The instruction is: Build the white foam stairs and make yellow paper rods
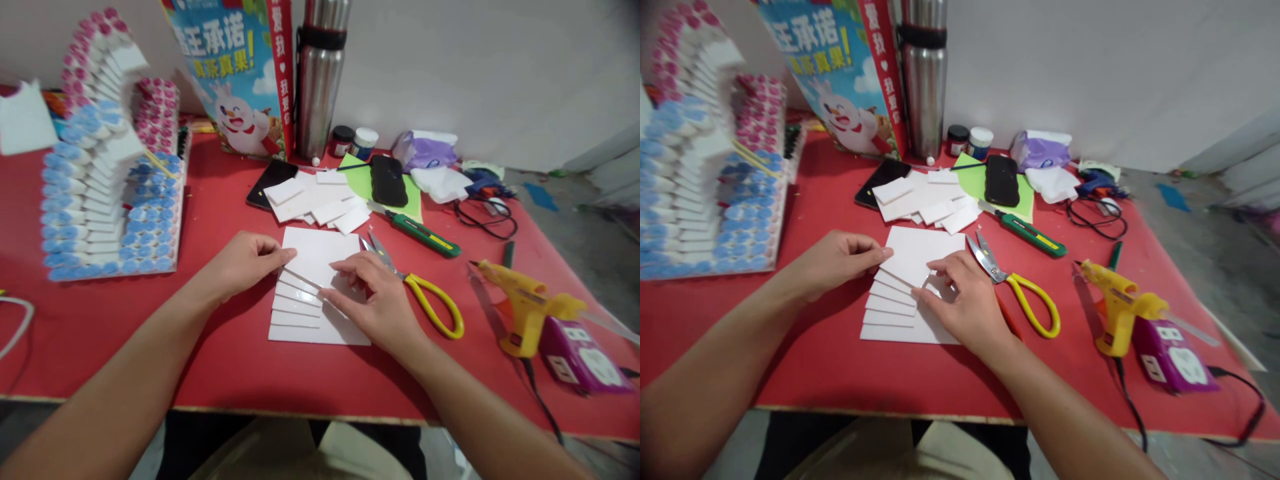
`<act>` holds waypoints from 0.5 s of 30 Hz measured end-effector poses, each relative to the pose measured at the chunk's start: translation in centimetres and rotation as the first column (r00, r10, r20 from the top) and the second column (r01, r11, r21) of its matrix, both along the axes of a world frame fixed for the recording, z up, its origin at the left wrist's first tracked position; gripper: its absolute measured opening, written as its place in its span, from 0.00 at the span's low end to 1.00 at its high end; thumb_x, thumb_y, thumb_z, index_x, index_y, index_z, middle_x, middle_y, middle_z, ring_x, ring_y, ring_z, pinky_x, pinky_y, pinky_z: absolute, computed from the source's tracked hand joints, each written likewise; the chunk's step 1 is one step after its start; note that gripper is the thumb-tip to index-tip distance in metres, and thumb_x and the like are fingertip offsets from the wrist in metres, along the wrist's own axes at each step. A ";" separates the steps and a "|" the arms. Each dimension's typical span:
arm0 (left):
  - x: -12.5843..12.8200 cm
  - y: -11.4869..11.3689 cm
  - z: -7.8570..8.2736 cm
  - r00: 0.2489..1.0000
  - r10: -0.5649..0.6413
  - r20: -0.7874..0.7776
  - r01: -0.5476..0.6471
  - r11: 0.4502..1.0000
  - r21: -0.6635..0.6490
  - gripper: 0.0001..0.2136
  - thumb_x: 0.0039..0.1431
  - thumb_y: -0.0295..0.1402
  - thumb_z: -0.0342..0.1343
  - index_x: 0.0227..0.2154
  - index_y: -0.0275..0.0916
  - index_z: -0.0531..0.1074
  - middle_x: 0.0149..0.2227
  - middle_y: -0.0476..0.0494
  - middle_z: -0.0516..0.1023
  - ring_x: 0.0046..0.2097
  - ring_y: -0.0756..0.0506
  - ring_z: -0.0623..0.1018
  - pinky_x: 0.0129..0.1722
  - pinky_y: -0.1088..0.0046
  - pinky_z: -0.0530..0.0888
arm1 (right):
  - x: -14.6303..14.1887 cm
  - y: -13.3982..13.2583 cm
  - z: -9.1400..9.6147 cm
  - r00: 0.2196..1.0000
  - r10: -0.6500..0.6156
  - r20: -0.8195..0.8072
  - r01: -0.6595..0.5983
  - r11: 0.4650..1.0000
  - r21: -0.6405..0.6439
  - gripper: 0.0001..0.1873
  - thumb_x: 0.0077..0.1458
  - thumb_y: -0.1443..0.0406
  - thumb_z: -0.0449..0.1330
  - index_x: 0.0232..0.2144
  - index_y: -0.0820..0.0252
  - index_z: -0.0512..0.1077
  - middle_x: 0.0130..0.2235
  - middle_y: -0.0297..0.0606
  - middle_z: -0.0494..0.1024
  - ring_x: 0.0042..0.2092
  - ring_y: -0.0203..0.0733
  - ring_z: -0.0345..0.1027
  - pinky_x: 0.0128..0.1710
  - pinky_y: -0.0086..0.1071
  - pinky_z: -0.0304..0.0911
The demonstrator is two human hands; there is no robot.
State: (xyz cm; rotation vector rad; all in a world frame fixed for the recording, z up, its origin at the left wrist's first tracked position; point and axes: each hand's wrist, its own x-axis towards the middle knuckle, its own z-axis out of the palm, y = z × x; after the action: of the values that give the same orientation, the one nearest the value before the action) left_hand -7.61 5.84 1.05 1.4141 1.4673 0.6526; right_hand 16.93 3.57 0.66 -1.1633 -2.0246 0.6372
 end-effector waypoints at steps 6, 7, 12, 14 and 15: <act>0.1 0.0 0.2 1.000 0.002 -0.017 -0.002 1.000 -0.004 0.22 0.57 0.53 0.59 0.20 0.39 0.70 0.22 0.50 0.67 0.24 0.51 0.63 0.26 0.72 0.59 | 0.1 0.1 0.2 1.000 0.007 0.013 -0.007 0.999 -0.045 0.15 0.54 0.61 0.72 0.43 0.59 0.77 0.40 0.40 0.77 0.36 0.39 0.71 0.33 0.33 0.68; 0.1 0.0 0.2 1.000 0.001 -0.021 -0.001 1.000 -0.003 0.22 0.57 0.53 0.60 0.20 0.39 0.70 0.22 0.51 0.67 0.24 0.51 0.63 0.26 0.72 0.59 | 0.1 0.1 0.2 1.000 0.009 0.015 -0.008 0.999 -0.051 0.16 0.54 0.61 0.72 0.43 0.59 0.77 0.40 0.40 0.77 0.36 0.39 0.71 0.33 0.32 0.67; 0.1 -0.1 0.3 1.000 -0.001 -0.010 0.001 1.000 -0.004 0.22 0.57 0.52 0.60 0.20 0.39 0.70 0.22 0.51 0.66 0.25 0.51 0.63 0.26 0.72 0.59 | 0.2 0.1 0.2 1.000 0.013 0.027 -0.011 0.997 -0.076 0.17 0.54 0.60 0.72 0.44 0.60 0.77 0.41 0.41 0.77 0.36 0.39 0.71 0.33 0.33 0.67; 0.1 -0.1 0.3 1.000 -0.002 -0.002 0.002 1.000 -0.003 0.22 0.57 0.52 0.60 0.20 0.38 0.69 0.22 0.51 0.66 0.25 0.51 0.63 0.26 0.73 0.59 | 0.2 0.1 0.2 0.999 0.017 0.027 -0.014 0.996 -0.083 0.17 0.54 0.60 0.72 0.44 0.60 0.76 0.42 0.41 0.77 0.36 0.40 0.71 0.33 0.33 0.67; 0.1 -0.1 0.3 1.000 -0.004 -0.006 0.004 1.000 -0.003 0.22 0.57 0.52 0.60 0.20 0.38 0.69 0.22 0.51 0.66 0.25 0.51 0.63 0.26 0.73 0.59 | 0.2 0.1 0.2 0.999 0.020 0.026 -0.018 0.996 -0.086 0.18 0.54 0.59 0.72 0.45 0.60 0.76 0.42 0.42 0.77 0.36 0.40 0.71 0.33 0.33 0.67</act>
State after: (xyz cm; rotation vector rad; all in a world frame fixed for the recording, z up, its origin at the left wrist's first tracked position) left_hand -7.51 5.78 1.39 1.4173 1.4692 0.6447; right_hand 17.13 3.64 0.90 -1.2091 -2.0504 0.7279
